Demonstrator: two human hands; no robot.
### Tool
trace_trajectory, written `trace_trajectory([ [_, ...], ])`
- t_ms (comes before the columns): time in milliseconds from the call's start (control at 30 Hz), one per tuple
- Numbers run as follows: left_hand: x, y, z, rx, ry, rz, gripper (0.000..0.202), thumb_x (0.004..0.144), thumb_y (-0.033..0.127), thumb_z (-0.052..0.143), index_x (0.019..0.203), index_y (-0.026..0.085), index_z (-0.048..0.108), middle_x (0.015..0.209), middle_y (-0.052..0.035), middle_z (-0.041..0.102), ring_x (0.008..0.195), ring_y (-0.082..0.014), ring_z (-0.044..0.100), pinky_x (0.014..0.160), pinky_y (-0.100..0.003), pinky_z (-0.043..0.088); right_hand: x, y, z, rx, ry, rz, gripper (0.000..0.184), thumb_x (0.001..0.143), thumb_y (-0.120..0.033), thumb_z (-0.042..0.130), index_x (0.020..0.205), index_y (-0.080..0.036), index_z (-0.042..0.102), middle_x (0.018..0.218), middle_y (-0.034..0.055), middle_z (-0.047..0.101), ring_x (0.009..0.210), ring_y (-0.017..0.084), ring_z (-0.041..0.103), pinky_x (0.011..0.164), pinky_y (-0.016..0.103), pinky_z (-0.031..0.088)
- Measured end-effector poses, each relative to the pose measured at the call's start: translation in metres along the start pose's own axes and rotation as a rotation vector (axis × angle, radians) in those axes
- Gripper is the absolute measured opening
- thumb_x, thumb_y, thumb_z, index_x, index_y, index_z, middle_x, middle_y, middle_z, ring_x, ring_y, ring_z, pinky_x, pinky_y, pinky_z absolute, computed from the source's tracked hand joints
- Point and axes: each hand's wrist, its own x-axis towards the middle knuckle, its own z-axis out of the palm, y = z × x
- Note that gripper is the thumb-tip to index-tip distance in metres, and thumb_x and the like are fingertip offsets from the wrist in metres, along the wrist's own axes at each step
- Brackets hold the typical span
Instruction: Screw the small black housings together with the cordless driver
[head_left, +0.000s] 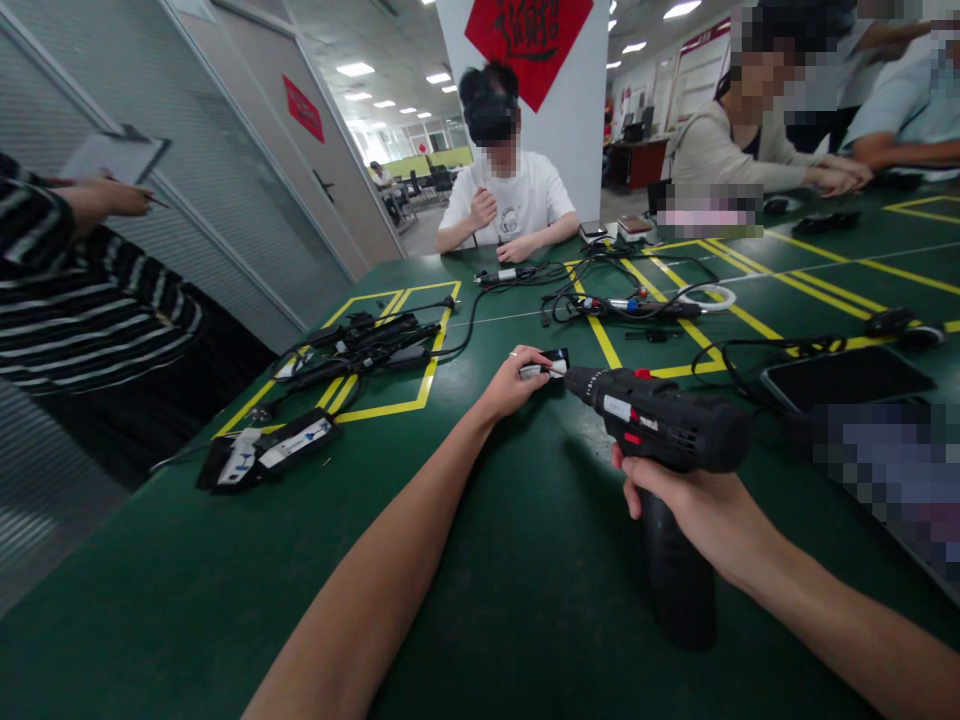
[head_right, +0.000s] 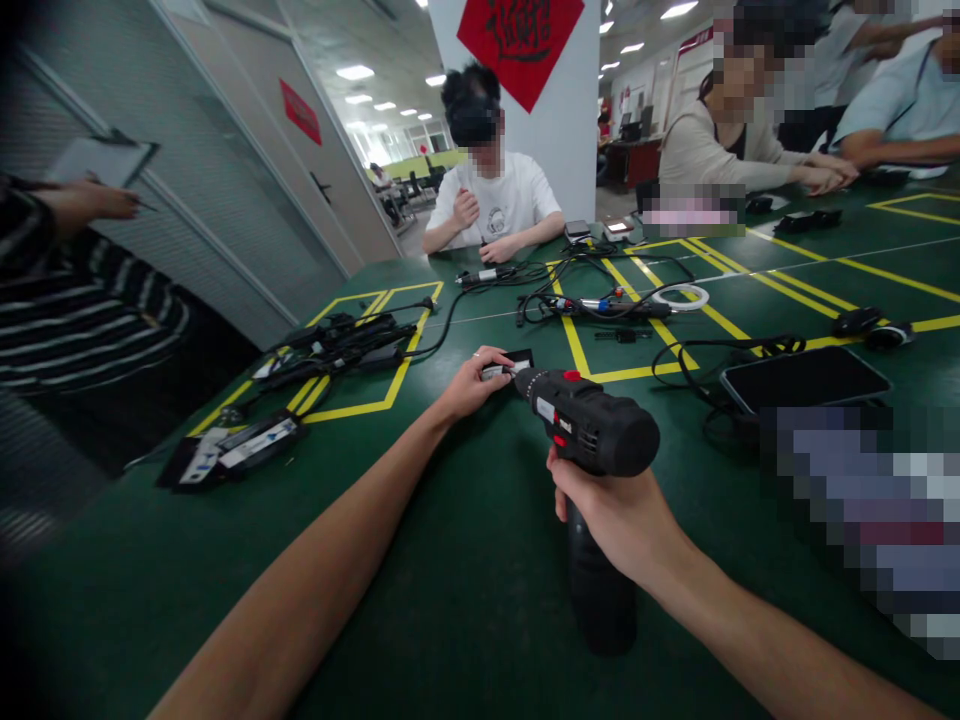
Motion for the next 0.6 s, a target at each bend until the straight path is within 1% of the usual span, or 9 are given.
trace_trajectory([
  [133,-0.0001,-0.0003,-0.0002,-0.001,-0.004,-0.004,0.019,0.079,0.020,0.061,0.098,0.018,0.064,0.109,-0.0069,0.056,0.108,-0.0203,0.053,0.100,-0.038,0.040,0.0003,0.0006,0.0006,0.001,0.016,-0.002,0.016,0.081,-0.033,0.056,0.075,-0.019,0.062,0.059,-0.0002,0.063,0.064,0.017,0.061,0.066,0.028,0.045],
  [300,-0.0002,0.0027,-0.0006,-0.017,-0.001,-0.019,0.019,0.078,0.020,0.061,0.097,0.018,0.065,0.110,-0.0074,0.056,0.108,-0.0211,0.054,0.101,-0.039,0.040,-0.0003,0.0001,0.0007,-0.007,0.012,-0.003,0.020,0.082,-0.033,0.055,0.069,-0.019,0.061,0.064,0.0016,0.065,0.068,0.018,0.063,0.067,0.029,0.046],
  [467,0.0000,0.0046,-0.0009,-0.021,-0.002,-0.027,0.019,0.078,0.020,0.061,0.096,0.018,0.066,0.109,-0.0074,0.057,0.108,-0.0213,0.054,0.100,-0.040,0.040,-0.0013,-0.0001,-0.0006,-0.004,-0.007,0.004,0.017,0.083,-0.032,0.055,0.074,-0.020,0.061,0.062,0.0005,0.064,0.067,0.018,0.062,0.066,0.029,0.045],
  [600,-0.0001,0.0026,-0.0004,-0.018,0.005,-0.013,0.018,0.079,0.020,0.061,0.096,0.018,0.066,0.109,-0.0072,0.058,0.108,-0.0211,0.054,0.100,-0.039,0.040,-0.0013,-0.0006,-0.0014,-0.032,-0.017,-0.008,0.017,0.083,-0.032,0.054,0.073,-0.020,0.059,0.061,-0.0006,0.062,0.063,0.016,0.058,0.065,0.028,0.044],
])
